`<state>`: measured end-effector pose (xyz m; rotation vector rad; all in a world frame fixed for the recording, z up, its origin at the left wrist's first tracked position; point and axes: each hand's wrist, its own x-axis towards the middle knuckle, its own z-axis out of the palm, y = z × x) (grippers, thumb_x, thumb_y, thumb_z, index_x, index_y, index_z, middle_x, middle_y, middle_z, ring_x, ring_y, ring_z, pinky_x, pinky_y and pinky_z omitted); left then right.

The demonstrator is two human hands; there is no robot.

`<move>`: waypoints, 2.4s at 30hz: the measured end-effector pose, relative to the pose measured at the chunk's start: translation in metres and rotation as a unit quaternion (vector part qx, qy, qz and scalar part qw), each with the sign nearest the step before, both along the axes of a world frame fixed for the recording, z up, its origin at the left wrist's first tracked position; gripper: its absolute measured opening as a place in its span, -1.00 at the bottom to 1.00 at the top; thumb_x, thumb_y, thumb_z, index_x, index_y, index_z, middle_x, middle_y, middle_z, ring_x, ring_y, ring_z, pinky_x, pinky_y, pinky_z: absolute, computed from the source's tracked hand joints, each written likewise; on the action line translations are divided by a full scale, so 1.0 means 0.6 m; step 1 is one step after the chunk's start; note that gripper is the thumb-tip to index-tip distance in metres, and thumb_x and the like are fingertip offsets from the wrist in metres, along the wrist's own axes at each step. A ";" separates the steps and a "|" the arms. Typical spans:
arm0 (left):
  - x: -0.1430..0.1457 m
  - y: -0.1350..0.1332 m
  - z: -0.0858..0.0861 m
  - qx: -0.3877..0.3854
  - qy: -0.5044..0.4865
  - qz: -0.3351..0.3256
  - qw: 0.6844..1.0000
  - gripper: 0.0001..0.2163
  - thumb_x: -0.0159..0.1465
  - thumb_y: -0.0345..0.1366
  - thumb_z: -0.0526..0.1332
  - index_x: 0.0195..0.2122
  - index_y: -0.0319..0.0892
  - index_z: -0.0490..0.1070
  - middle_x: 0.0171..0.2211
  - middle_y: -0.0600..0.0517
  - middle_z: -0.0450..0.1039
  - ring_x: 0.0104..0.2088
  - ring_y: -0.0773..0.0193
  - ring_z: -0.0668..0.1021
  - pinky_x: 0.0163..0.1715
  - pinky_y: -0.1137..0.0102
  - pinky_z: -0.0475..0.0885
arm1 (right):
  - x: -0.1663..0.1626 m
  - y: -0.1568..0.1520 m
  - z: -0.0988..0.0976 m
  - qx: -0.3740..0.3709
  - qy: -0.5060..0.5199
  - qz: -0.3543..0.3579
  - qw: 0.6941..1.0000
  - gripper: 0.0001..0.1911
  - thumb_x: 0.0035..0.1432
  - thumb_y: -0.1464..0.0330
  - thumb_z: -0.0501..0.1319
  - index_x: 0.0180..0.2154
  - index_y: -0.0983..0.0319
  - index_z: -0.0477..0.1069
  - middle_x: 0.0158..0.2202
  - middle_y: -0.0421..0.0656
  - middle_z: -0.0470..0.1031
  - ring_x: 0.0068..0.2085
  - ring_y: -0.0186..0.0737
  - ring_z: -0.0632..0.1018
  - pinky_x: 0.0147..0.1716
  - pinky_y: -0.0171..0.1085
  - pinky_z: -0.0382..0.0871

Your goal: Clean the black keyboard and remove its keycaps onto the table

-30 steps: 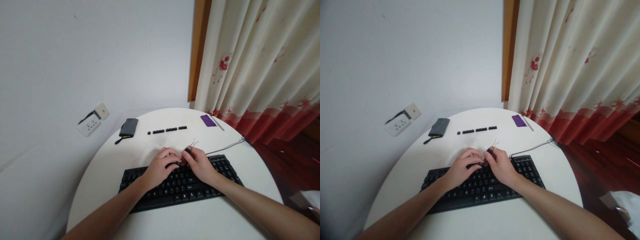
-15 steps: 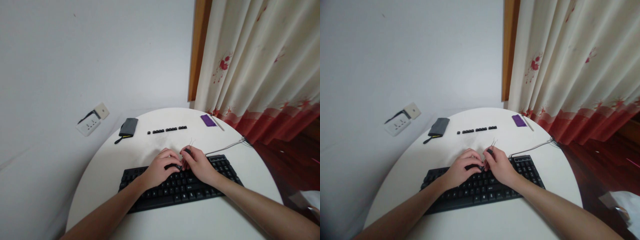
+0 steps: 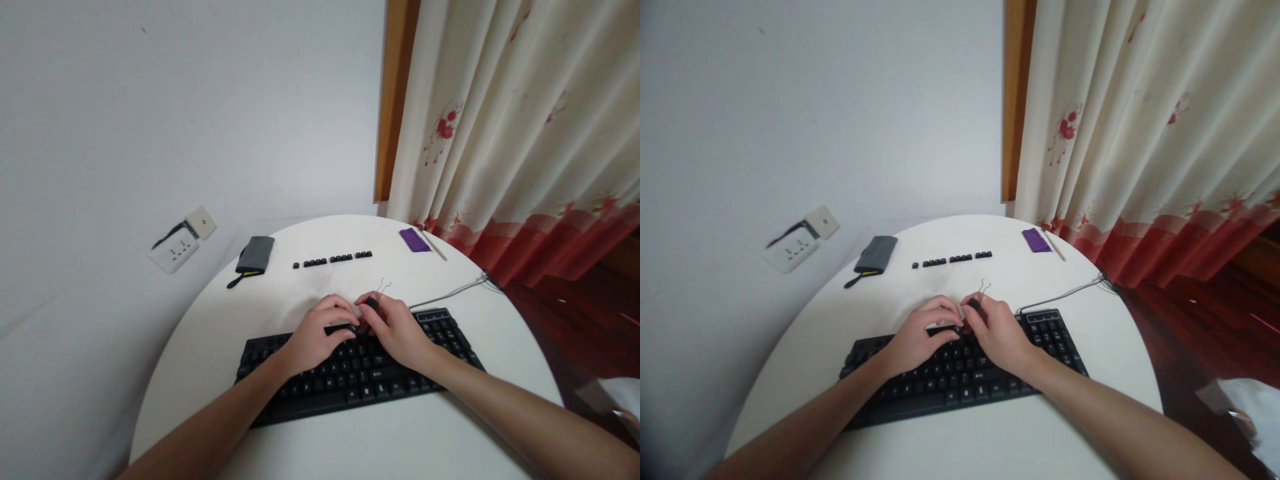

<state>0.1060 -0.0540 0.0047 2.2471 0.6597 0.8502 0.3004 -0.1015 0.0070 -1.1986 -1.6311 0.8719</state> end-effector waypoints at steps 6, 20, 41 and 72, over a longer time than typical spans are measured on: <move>0.002 -0.004 0.000 0.078 0.022 0.018 0.997 -0.91 0.26 -0.41 0.27 -0.25 -0.12 0.55 -0.22 -0.02 0.46 -0.15 0.22 0.51 -0.05 0.30 0.42 | -0.013 0.005 -0.020 -0.100 0.107 -0.044 0.988 -0.66 0.29 0.12 0.09 -0.11 0.25 0.37 -0.50 -0.18 0.54 -0.51 -0.22 0.57 -0.55 -0.31 0.42; 0.000 0.006 -0.004 0.084 -0.033 0.107 0.990 -0.86 0.19 -0.32 0.37 -0.21 -0.10 0.58 -0.26 0.02 0.55 -0.22 0.25 0.54 -0.15 0.35 0.47 | 0.017 0.008 0.013 0.079 -0.039 0.033 0.996 -0.81 0.35 0.38 0.01 -0.19 0.19 0.39 -0.30 -0.15 0.47 -0.25 -0.23 0.49 -0.17 -0.23 0.35; 0.000 0.004 -0.001 0.075 -0.053 0.111 0.990 -0.78 0.14 -0.16 0.40 -0.27 -0.14 0.51 -0.33 0.00 0.55 -0.30 0.23 0.52 -0.26 0.33 0.43 | 0.029 0.019 0.022 0.129 -0.111 0.052 0.984 -0.87 0.17 0.38 0.24 -0.21 0.18 0.50 -0.29 -0.14 0.51 -0.25 -0.20 0.51 -0.22 -0.24 0.37; -0.003 0.001 0.001 -0.009 0.021 0.085 0.996 -0.76 0.40 -0.33 0.04 -0.29 -0.18 0.50 -0.46 0.08 0.52 -0.39 0.30 0.53 -0.27 0.40 0.37 | 0.201 0.328 -0.086 0.075 -0.315 -0.065 0.944 -0.75 0.10 0.29 0.23 -0.27 0.33 0.57 -0.30 -0.03 0.59 -0.30 -0.18 0.51 -0.30 -0.31 0.27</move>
